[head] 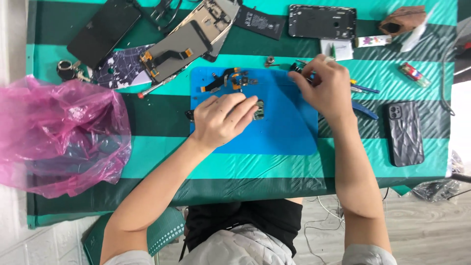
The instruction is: Repairing a mobile phone by assembling the motherboard and connecting internal ribbon cables.
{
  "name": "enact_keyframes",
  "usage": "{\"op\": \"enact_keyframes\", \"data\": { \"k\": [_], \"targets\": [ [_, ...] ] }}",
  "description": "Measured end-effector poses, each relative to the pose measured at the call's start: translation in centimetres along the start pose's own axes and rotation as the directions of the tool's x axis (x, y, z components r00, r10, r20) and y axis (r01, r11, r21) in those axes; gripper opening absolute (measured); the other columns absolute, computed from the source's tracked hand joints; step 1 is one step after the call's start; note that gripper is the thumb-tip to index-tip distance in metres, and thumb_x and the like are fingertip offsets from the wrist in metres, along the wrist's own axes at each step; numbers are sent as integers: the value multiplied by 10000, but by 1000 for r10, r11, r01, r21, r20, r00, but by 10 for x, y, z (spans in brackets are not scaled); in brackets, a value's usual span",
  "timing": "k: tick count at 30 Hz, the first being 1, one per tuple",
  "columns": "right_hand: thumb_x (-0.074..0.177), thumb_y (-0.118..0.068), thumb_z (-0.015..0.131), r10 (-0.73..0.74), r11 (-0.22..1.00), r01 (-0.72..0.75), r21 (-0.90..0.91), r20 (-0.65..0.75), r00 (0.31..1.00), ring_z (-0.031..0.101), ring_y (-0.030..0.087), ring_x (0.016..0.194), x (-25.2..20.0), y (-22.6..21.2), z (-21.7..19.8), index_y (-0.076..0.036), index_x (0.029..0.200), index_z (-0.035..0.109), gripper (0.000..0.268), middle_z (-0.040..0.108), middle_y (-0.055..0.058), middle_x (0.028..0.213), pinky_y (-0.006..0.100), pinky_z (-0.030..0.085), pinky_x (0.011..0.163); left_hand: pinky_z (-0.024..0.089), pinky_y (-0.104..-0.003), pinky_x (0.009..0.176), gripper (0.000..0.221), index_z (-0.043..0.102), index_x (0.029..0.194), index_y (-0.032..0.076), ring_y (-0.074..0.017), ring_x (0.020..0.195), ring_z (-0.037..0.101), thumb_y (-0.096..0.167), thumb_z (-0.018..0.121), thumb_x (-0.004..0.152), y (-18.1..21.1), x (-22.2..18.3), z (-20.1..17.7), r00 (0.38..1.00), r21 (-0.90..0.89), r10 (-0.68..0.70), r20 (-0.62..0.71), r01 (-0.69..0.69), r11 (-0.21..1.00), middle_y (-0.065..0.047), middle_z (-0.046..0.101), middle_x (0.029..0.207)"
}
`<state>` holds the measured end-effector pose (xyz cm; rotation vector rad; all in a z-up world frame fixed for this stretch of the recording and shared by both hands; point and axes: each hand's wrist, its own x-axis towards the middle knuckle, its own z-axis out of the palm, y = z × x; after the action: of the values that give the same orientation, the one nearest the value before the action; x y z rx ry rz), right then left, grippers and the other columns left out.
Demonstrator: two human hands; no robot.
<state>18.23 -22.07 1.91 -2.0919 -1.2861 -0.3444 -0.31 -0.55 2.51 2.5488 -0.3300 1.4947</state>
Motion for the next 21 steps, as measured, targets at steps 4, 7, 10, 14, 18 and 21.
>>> {"op": "enact_keyframes", "data": {
  "k": [4, 7, 10, 14, 18, 21],
  "targets": [
    [939, -141, 877, 17, 980, -41, 192, 123, 992, 561, 327, 553, 12, -25, -16, 65, 813, 679, 313, 606, 214, 745, 423, 473, 571, 560, -274, 570, 150, 751, 1080, 201, -133, 605, 638, 318, 696, 1004, -7, -4, 6, 996, 39, -43, 72, 40, 998, 22, 637, 953],
    [826, -87, 912, 13, 973, -65, 221, 230, 973, 612, 350, 615, 7, -24, -13, 8, 869, 729, 210, 668, 182, 855, 433, 509, 591, 583, -261, 589, 323, 718, 1080, 177, -153, 684, 683, 479, 703, 967, -13, -8, 6, 960, -19, -83, 268, 92, 996, -4, 611, 949],
    [876, 24, 837, -7, 972, -62, 225, 296, 955, 658, 293, 651, 5, -27, -14, 58, 959, 756, 121, 684, 202, 884, 378, 532, 560, 578, -304, 566, 362, 714, 1087, 162, -179, 701, 663, 485, 722, 925, -14, -12, 9, 950, 17, -106, 294, 106, 994, -12, 576, 955],
    [897, 7, 812, -10, 986, -55, 155, 387, 922, 664, 344, 639, 7, -34, -20, 62, 995, 784, 116, 708, 232, 862, 434, 526, 548, 553, -319, 570, 529, 715, 1052, 129, -196, 718, 608, 592, 773, 803, -11, -8, 1, 927, 42, -138, 350, 131, 990, -23, 520, 913],
    [875, -95, 855, 1, 995, -44, 89, 432, 902, 691, 331, 665, 2, -17, -17, -30, 1043, 807, 186, 729, 157, 811, 445, 534, 604, 462, -381, 656, 627, 701, 1020, 138, -222, 799, 548, 675, 783, 708, -14, -12, 6, 907, 53, -154, 392, 145, 988, -11, 444, 885],
    [912, -157, 872, 21, 998, -44, 41, 440, 898, 703, 318, 688, 0, -20, -21, -55, 1120, 803, 242, 731, 119, 771, 444, 544, 655, 431, -392, 686, 620, 692, 1038, 113, -246, 839, 524, 633, 806, 719, -12, -13, 5, 900, 18, -142, 413, 148, 989, -23, 428, 885]
  ]
}}
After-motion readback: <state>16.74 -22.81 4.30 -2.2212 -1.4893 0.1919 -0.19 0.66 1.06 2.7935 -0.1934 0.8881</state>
